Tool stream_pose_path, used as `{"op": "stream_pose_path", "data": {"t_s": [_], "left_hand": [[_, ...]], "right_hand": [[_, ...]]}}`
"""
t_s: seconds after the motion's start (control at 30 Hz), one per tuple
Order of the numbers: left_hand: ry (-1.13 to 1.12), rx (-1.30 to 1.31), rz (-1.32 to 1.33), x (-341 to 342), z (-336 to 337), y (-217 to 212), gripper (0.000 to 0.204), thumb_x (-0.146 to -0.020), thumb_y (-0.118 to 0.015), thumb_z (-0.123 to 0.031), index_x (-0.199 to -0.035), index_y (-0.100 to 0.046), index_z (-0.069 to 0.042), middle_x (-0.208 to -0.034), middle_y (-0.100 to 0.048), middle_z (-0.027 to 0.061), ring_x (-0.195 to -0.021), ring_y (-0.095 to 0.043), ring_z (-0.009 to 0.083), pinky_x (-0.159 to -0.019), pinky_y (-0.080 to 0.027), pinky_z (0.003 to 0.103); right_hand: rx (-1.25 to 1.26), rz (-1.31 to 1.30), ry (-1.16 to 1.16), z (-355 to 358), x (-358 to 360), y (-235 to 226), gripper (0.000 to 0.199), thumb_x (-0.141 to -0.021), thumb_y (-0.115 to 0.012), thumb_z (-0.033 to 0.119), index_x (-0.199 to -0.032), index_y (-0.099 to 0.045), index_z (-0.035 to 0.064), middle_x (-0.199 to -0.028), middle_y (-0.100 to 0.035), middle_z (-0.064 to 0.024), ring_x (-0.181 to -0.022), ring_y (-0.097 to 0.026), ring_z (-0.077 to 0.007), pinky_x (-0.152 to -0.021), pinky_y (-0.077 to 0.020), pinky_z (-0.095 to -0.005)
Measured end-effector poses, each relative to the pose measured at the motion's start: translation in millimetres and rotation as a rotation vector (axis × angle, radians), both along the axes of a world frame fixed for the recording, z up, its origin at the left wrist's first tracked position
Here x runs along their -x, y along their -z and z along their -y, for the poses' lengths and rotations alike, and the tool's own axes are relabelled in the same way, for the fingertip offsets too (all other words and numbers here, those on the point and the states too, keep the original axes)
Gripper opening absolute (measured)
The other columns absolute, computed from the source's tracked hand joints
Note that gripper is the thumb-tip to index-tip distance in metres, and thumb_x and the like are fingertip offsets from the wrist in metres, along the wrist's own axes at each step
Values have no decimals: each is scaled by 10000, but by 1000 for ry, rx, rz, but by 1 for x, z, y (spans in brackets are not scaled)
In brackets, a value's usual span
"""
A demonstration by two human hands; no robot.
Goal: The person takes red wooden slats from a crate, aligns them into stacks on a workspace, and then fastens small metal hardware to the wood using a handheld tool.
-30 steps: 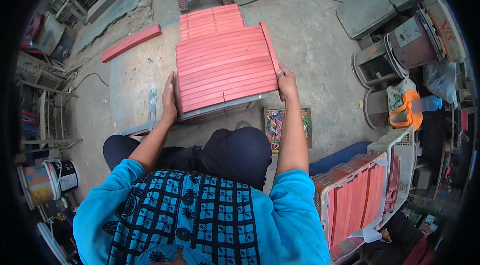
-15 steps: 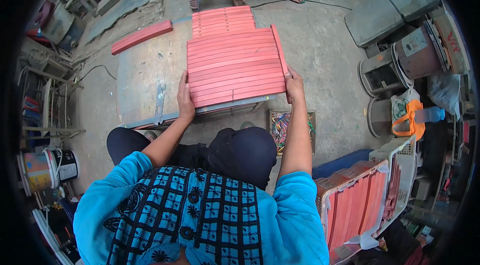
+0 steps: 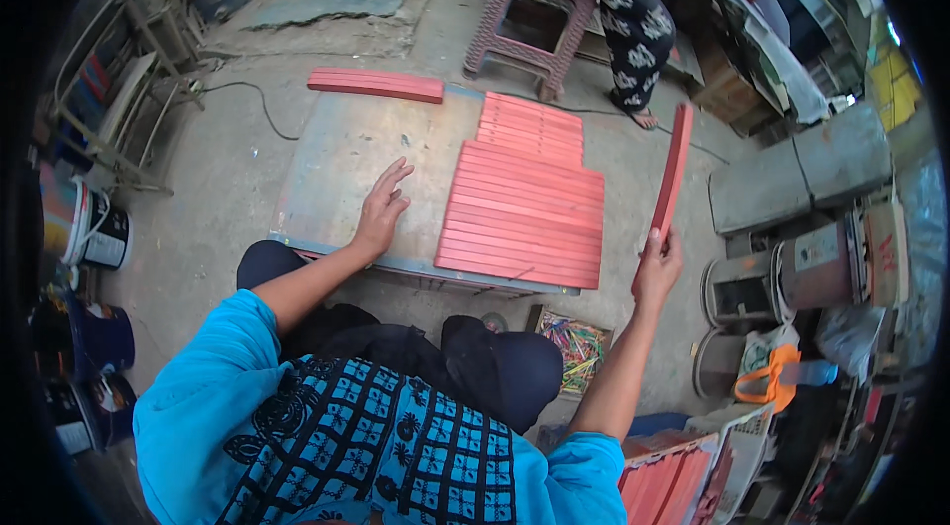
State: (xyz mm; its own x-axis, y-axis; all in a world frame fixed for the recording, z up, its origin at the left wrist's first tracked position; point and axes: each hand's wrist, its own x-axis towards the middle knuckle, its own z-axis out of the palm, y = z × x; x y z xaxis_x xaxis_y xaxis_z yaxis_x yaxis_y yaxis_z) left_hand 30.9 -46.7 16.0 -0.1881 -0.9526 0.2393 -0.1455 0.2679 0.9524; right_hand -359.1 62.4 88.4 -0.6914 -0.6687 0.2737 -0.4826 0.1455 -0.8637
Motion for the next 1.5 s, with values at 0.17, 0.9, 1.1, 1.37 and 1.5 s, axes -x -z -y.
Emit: {"op": "stream_pose_path", "data": {"t_s": [0.17, 0.9, 1.1, 1.37, 1.5], "left_hand": [[-156, 23, -97, -47, 14, -5, 417, -760, -470, -69, -1175, -500, -39, -1335, -370, 152, -1202, -392, 285, -935, -367, 363], [-247, -172, -735, -164, 24, -71, 437, -793, -361, -142, -1180, -464, 34, -1337, -365, 130, -1185, -382, 184, -907, -358, 311], [-244, -167, -690, -163, 26, -67, 423, -784, -367, -147, -1149, -489, 28, -1339, -364, 132, -1187, -379, 189, -905, -357, 310], [-251, -193, -695, -163, 25, -66, 427, -778, -381, -170, -1143, -495, 21, -1337, -365, 132, -1186, -378, 188, -907, -349, 312], [-247, -224, -709, -165, 25, -67, 436, -784, -398, -193, -1158, -487, 13, -1334, -372, 132, -1184, -383, 183, -908, -350, 314]], "right_hand": [[39, -448, -370, 89, -125, -77, 256, -815, -558, 97, -1047, -559, -10, -912, -592, -138, -832, -560, -240, -758, -435, -324], [-41, -721, -794, 334, -329, 106, 229, -738, -589, 30, -967, -591, 30, -899, -527, -141, -902, -490, -308, -801, -399, -373], [-79, -921, -690, 349, -333, 99, 648, -658, -615, 102, -1267, -392, 123, -1205, -441, -143, -1147, -394, -334, -959, -303, -494], [-626, -892, -849, 382, -328, 90, 801, -544, -648, 186, -1293, -366, 140, -1245, -427, -174, -1184, -380, -340, -988, -331, -405], [-681, -843, -826, 380, -326, 90, 819, -532, -661, 201, -1293, -366, 136, -1214, -455, -182, -1160, -407, -339, -982, -343, -379]]}}
